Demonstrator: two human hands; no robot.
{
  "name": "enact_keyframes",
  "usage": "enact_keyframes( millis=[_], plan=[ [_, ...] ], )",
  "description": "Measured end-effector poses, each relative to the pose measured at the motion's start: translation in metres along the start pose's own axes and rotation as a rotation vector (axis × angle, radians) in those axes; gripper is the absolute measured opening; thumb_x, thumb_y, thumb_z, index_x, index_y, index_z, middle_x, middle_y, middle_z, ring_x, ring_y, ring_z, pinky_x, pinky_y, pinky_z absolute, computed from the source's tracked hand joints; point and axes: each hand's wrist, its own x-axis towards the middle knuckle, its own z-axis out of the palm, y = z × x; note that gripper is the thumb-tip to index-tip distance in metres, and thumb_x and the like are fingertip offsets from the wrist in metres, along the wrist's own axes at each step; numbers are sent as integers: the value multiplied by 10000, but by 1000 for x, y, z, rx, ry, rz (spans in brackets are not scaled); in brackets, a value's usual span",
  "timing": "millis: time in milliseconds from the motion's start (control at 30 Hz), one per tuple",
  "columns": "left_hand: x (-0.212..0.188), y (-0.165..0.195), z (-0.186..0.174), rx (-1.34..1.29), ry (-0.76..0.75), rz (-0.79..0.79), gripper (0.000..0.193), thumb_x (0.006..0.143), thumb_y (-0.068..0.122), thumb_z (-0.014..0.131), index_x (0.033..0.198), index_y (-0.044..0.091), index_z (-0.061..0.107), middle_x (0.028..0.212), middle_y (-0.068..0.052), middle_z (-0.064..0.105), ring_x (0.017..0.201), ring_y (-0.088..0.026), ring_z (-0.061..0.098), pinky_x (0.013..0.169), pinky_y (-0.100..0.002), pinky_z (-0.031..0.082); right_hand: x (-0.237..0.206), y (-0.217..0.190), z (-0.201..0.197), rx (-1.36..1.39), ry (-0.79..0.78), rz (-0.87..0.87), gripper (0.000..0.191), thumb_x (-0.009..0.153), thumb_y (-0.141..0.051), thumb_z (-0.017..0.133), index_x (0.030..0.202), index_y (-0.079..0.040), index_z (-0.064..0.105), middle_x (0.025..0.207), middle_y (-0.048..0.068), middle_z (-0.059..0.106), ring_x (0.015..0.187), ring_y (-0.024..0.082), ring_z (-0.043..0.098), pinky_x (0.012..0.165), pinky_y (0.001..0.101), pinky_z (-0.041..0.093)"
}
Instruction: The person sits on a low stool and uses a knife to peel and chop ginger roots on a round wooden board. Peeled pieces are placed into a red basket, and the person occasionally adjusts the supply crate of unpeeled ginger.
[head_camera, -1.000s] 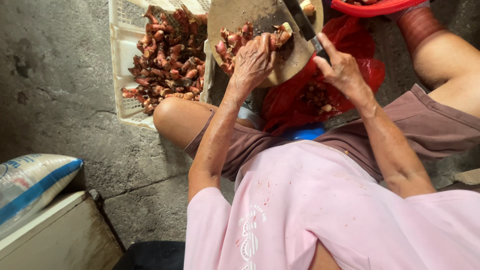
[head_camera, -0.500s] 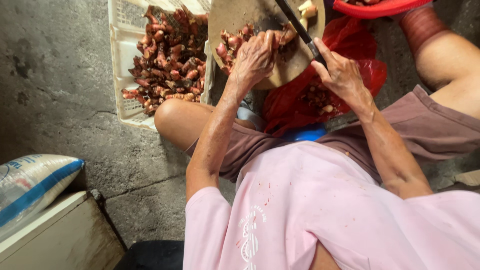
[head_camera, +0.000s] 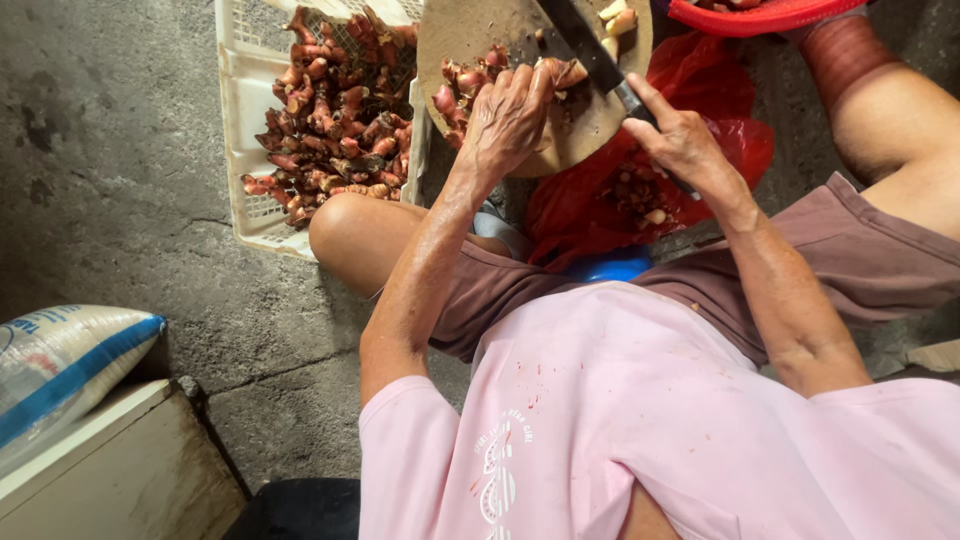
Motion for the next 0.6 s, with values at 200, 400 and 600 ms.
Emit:
enact_keyframes(
  millis=[200, 400, 600],
  plan=[
    [-3, 2, -5, 43, 12, -1, 262, 964, 147, 599, 1209, 81, 534, 891, -87, 583, 809, -269, 626, 672, -435, 486, -14, -5, -2, -216, 239, -377, 624, 1084, -233, 657, 1641, -131, 398, 984, 194, 727, 793, 353, 721, 662, 457, 589],
    [11, -5, 4, -19, -266, -160, 187, 1060, 209, 532, 1195, 79, 533, 859, -107, 580, 710, -241, 619, 633, -421, 504, -23, 7, -32, -389, 135, -289, 513, 1097, -276, 662, 1561, -191, 463, 840, 174, 691, 700, 312, 707, 599, 417, 597],
    [2, -6, 11, -225, 81, -122, 314, 952, 246, 654, 1138, 54, 488, 907, -135, 589, 796, -266, 662, 723, -397, 577, -4, 20, -74, -368, 362, -240, 513, 1190, -185, 618, 1627, -81, 371, 942, 201, 679, 726, 303, 702, 534, 367, 604]
  ],
)
